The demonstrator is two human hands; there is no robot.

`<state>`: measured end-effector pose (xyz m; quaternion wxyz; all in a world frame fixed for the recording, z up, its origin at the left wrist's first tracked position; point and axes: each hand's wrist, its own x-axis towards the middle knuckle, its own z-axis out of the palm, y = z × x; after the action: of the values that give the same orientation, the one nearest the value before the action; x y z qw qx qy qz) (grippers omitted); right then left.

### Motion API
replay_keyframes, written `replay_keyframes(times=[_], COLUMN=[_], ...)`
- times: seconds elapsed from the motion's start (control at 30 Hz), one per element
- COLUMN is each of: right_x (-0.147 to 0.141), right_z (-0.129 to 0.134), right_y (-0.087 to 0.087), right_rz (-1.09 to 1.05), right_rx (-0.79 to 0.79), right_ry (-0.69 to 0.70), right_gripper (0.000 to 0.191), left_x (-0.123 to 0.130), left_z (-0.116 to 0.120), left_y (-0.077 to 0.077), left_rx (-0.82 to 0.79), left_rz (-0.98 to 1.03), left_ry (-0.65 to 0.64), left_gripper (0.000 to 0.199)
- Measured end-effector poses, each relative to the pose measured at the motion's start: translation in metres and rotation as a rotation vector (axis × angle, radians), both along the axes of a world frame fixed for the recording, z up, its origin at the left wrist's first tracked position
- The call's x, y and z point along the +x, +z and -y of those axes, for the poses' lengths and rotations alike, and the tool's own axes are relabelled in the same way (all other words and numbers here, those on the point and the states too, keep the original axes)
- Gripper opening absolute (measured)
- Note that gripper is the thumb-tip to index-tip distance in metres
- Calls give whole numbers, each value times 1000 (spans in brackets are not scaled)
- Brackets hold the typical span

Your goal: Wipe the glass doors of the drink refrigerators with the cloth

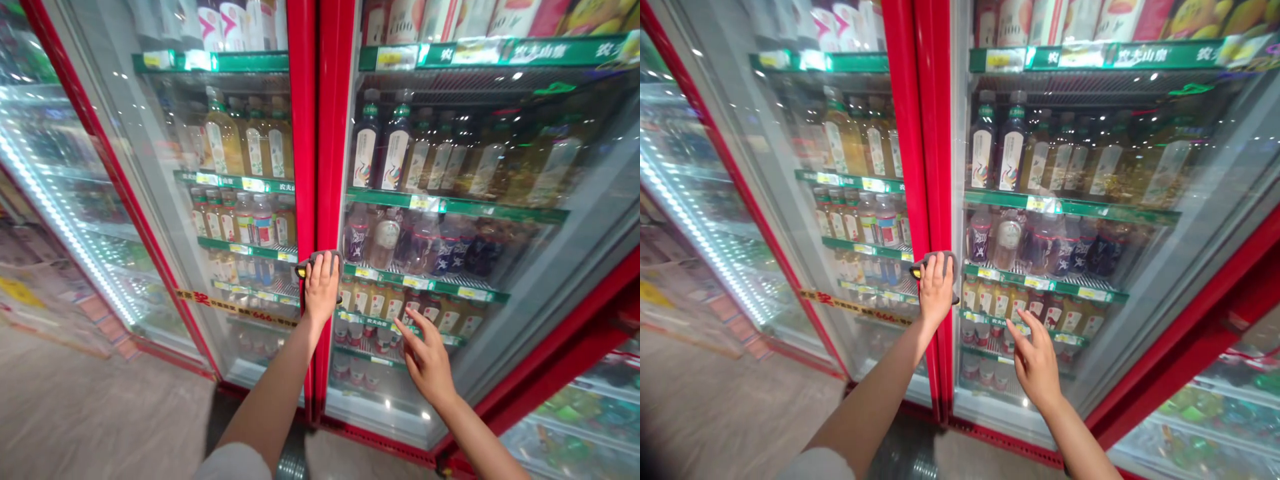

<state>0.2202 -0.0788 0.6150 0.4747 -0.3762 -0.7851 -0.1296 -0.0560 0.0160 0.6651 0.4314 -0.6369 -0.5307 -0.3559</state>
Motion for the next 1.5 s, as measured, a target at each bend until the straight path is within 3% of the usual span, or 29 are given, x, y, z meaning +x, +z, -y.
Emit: replay_keyframes(times=[0.1,0.17,0.2,0.27,0.43,0.5,0.57,0.7,0.77,0.83,0.93,1.0,1.07,1.2,1.27,1.4,1.5], right_x=[3,5,6,7,7,7,8,18,24,27,25,22,21,32,39,41,36], right_z=[4,6,7,8,10,11,13,14,13,9,3,0,0,6,9,10,8], right_y=[-10,-11,-10,-4,19,26,28,29,31,36,44,46,46,37,33,28,22], right_rz=[16,18,16,5,-20,-17,-14,-3,-2,-22,-68,-77,-70,-57,-72,-150,-201], right_rx=[-21,-24,-24,-19,-6,6,18,20,13,4,-7,-17,-35,-73,-83,-91,-101], right_ry=[7,10,11,12,9,5,-2,-15,-22,-38,-62,-61,-63,-95,-129,-190,-196], right_gripper=[72,71,71,71,73,72,72,73,73,72,70,70,71,69,68,63,62], left_x=[-8,-8,-4,11,62,72,75,67,65,69,82,84,74,29,18,48,78], left_z=[15,28,33,35,1,-11,-13,6,10,6,-10,-17,-15,-1,0,-11,-15], left_y=[-46,-58,-56,-37,46,53,31,-47,-62,-49,-5,10,5,-28,-30,-18,-30], left_rx=[-59,-115,-132,-134,-27,-5,-32,-132,-172,-177,-149,-128,-111,-123,-148,-194,-303], left_rz=[-76,-81,-78,-64,163,211,242,255,215,160,77,8,-90,-248,-235,-56,-23], left_ry=[-29,-54,-76,-139,-210,-199,-178,-99,-100,-144,-245,-308,-379,-452,-464,-440,-451], left_gripper=[66,69,71,76,80,78,75,69,64,63,70,72,68,57,56,57,59])
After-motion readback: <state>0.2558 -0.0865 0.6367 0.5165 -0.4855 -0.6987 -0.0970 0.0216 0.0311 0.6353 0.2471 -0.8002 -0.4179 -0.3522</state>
